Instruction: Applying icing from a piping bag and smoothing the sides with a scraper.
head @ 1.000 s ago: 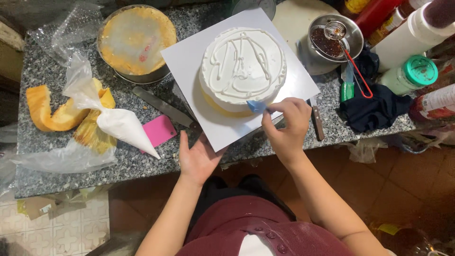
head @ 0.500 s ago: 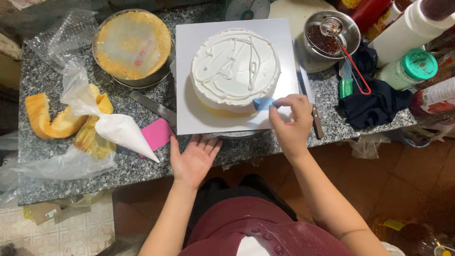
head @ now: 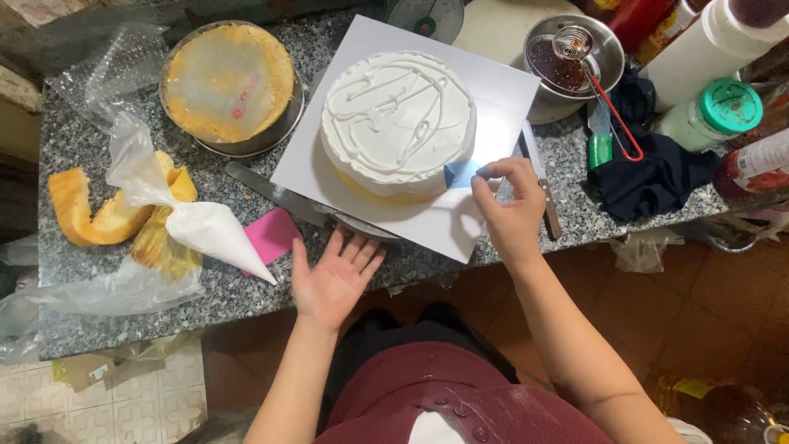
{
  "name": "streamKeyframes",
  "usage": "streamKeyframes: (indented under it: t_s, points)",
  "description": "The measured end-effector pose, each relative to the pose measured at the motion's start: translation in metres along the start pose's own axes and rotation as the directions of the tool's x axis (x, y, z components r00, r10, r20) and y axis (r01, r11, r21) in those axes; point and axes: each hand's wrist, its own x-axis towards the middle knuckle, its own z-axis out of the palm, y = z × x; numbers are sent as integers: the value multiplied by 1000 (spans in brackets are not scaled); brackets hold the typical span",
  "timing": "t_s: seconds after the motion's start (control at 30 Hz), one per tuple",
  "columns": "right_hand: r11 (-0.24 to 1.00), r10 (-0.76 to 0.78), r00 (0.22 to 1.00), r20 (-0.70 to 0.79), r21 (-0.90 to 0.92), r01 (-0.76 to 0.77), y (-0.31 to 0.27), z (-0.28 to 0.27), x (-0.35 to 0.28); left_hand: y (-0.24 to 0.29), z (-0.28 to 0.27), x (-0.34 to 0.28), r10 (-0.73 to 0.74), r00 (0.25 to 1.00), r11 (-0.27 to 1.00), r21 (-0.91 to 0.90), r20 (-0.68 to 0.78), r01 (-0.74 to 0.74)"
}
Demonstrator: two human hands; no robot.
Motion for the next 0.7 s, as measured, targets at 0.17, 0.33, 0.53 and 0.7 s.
streamKeyframes:
  t_s: [0.17, 0.33, 0.53, 0.7]
  points:
    - [994, -98, 995, -23, -45, 97, 10, -1, 8, 11, 16, -6, 134, 991, 989, -63, 31, -131]
    - [997, -72, 997, -31, -5, 71, 2, -3, 10, 9, 3, -2, 108, 994, 994, -10, -3, -108]
    - [999, -3, 1000, 5, 41, 2, 9, 1, 6, 10, 0, -5, 91, 993, 996, -29, 74, -89]
    - [997, -29, 1000, 7, 72, 28, 16, 1, 14, 7, 26, -20, 29, 999, 993, 112, -33, -25]
